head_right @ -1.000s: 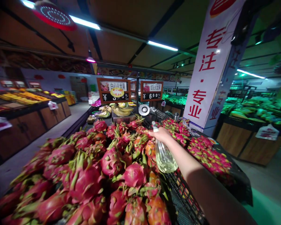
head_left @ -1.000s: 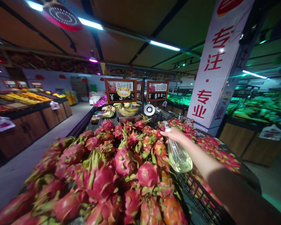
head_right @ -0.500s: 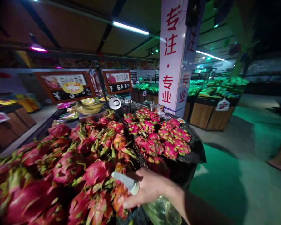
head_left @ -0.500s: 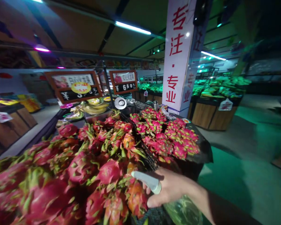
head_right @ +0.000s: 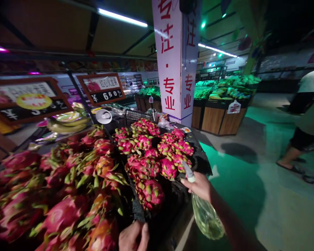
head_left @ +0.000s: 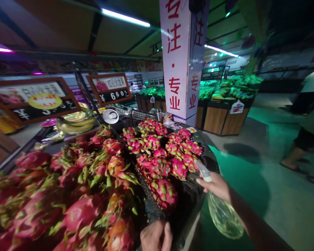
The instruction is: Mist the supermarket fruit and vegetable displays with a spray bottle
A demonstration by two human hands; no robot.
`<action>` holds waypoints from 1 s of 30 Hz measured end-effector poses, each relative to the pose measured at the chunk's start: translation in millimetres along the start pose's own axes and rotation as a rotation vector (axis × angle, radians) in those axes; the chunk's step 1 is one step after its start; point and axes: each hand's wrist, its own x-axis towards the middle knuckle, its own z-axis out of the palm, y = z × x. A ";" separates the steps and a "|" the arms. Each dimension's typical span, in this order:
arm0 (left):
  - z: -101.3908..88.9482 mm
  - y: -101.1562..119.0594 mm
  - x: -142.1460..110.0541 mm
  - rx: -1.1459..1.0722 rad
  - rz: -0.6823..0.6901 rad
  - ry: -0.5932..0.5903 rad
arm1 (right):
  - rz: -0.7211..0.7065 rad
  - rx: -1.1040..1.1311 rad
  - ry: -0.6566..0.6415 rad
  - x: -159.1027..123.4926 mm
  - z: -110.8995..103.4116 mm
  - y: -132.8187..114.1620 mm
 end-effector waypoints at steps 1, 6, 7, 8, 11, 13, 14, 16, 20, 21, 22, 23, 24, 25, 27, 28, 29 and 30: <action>7.0 3.5 8.3 -0.027 0.028 -0.027 | 0.027 -0.009 0.057 5.9 -9.7 9.5; 23.5 16.4 29.7 0.038 -0.033 0.065 | -0.087 -0.113 -0.167 -0.5 -13.2 12.5; 25.4 18.1 31.5 0.046 -0.053 0.107 | -0.158 -0.146 -0.246 -6.4 -6.8 6.5; 27.5 19.5 33.2 0.045 -0.076 0.138 | -0.227 -0.168 -0.314 -12.2 0.5 -0.1; 37.2 21.1 38.9 0.001 -0.202 0.091 | -0.334 -0.195 -0.467 -21.5 20.3 -15.0; 45.8 19.9 42.2 -0.002 -0.306 -0.004 | -0.331 -0.187 -0.499 -17.2 25.9 -15.5; 50.1 19.0 43.3 0.008 -0.345 -0.040 | -0.310 -0.172 -0.490 -11.9 25.0 -12.3; 58.0 17.0 44.6 0.056 -0.397 -0.076 | -0.216 -0.098 -0.446 4.2 15.1 0.1; 68.8 18.0 46.3 0.185 -0.440 -0.098 | 0.024 -0.021 -0.187 47.2 -32.8 40.2; 70.4 19.2 46.9 0.209 -0.452 -0.095 | 0.061 -0.038 -0.104 57.3 -46.9 50.5; 71.5 20.4 47.5 0.226 -0.470 -0.089 | 0.084 -0.058 -0.034 65.9 -60.0 59.8; 72.0 21.5 48.2 0.238 -0.492 -0.082 | 0.098 -0.068 0.012 72.6 -71.0 67.3; 72.1 22.2 48.9 0.247 -0.513 -0.078 | 0.105 -0.068 0.029 77.0 -78.9 72.4; 71.7 22.4 49.6 0.255 -0.531 -0.078 | 0.101 -0.068 0.015 78.7 -83.2 74.5; 69.6 21.2 51.0 0.256 -0.550 -0.109 | 0.033 -0.100 -0.075 74.8 -80.4 68.9; 68.0 20.2 51.7 0.253 -0.561 -0.128 | -0.030 -0.130 -0.136 69.6 -74.0 61.6; 66.0 19.1 52.4 0.251 -0.576 -0.146 | -0.106 -0.168 -0.208 62.9 -65.2 51.8; 63.8 18.2 53.2 0.254 -0.595 -0.162 | -0.187 -0.204 -0.268 55.3 -55.0 40.4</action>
